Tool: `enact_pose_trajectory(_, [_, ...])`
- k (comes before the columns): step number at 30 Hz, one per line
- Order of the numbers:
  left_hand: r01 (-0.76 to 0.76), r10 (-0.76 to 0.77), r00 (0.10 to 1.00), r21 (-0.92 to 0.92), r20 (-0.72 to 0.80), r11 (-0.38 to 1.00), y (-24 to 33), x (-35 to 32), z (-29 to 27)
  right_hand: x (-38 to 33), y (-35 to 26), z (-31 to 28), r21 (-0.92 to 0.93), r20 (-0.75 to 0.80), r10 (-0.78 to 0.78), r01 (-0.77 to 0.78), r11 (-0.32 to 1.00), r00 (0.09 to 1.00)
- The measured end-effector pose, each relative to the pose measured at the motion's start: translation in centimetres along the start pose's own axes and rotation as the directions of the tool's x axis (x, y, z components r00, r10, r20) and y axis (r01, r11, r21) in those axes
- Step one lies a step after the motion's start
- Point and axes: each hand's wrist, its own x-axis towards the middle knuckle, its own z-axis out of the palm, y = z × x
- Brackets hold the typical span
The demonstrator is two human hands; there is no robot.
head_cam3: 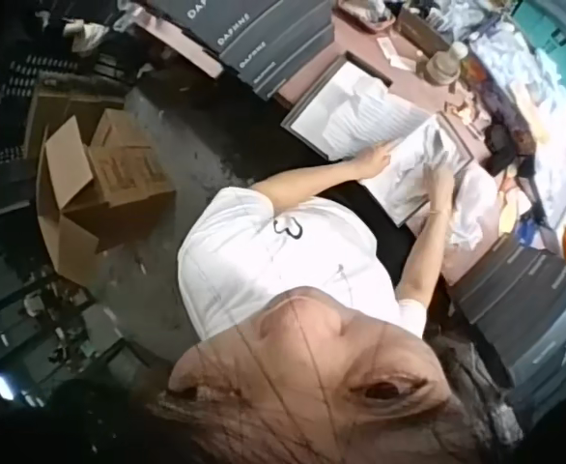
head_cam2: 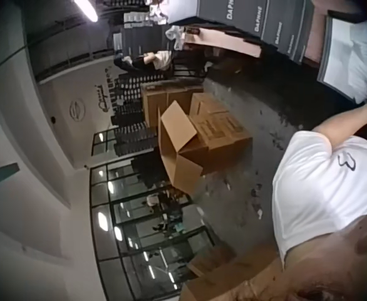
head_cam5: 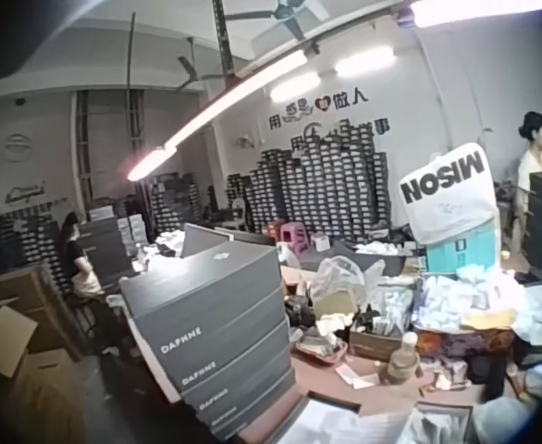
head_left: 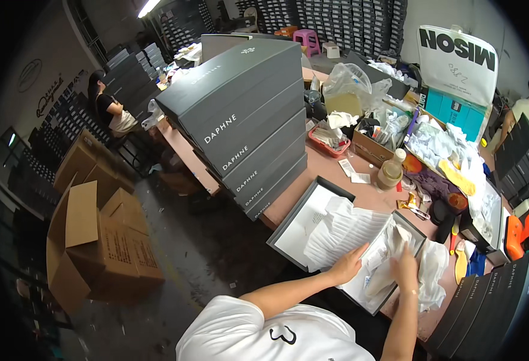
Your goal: Inspecting and packaging high-heeled shoes into boxes.
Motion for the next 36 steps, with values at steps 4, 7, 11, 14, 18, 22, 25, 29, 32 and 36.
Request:
enact_pose_trajectory(4, [-0.01,0.009,0.998,-0.02,-0.061,1.0,-0.2,-0.7,0.2,4.8,3.7,6.4,0.014,-0.133,0.051,-0.049,0.999,0.99])
enact_pose_trajectory(7, [-0.025,0.025,0.996,-0.001,-0.085,1.0,-0.4,-0.2,-0.6,3.1,1.7,1.8,0.251,-0.21,-0.021,0.074,0.965,0.978])
enact_pose_trajectory(11, [-0.081,0.088,0.991,0.08,-0.096,0.994,0.3,-1.0,-3.1,-1.3,1.0,-8.2,0.399,-0.239,0.062,0.039,0.916,0.969])
enact_pose_trajectory(14, [-0.203,0.215,0.972,0.126,-0.09,0.971,2.1,-0.7,-4.6,-1.6,10.0,-6.9,0.073,-0.354,-0.028,0.058,0.996,0.935])
enact_pose_trajectory(18, [-0.321,0.329,0.944,0.216,0.0,0.922,4.0,0.2,-5.5,0.6,12.8,-0.3,-0.005,-0.234,0.103,-0.107,0.994,0.967])
enact_pose_trajectory(22, [-0.311,0.303,0.95,0.165,0.076,0.936,6.6,1.0,-4.4,2.2,10.8,-2.3,0.151,-0.133,0.135,-0.114,0.982,0.982])
enact_pose_trajectory(25, [-0.391,0.332,0.914,0.284,0.234,0.876,5.6,1.7,-3.4,2.7,10.7,-2.1,0.084,-0.108,0.136,-0.127,0.988,0.985])
enact_pose_trajectory(29, [-0.425,0.221,0.887,0.531,0.405,0.734,5.7,1.3,-3.4,2.7,9.5,1.6,-0.302,-0.108,0.21,-0.234,0.924,0.972])
enact_pose_trajectory(32, [-0.392,0.102,0.895,0.654,0.435,0.648,4.3,0.8,-4.9,3.0,12.3,1.1,-0.42,-0.116,0.194,-0.225,0.879,0.974])
enact_pose_trajectory(36, [-0.337,0.206,0.928,0.462,0.311,0.82,0.6,-0.2,-6.8,0.9,15.5,-2.0,-0.457,-0.154,0.296,-0.333,0.824,0.943])
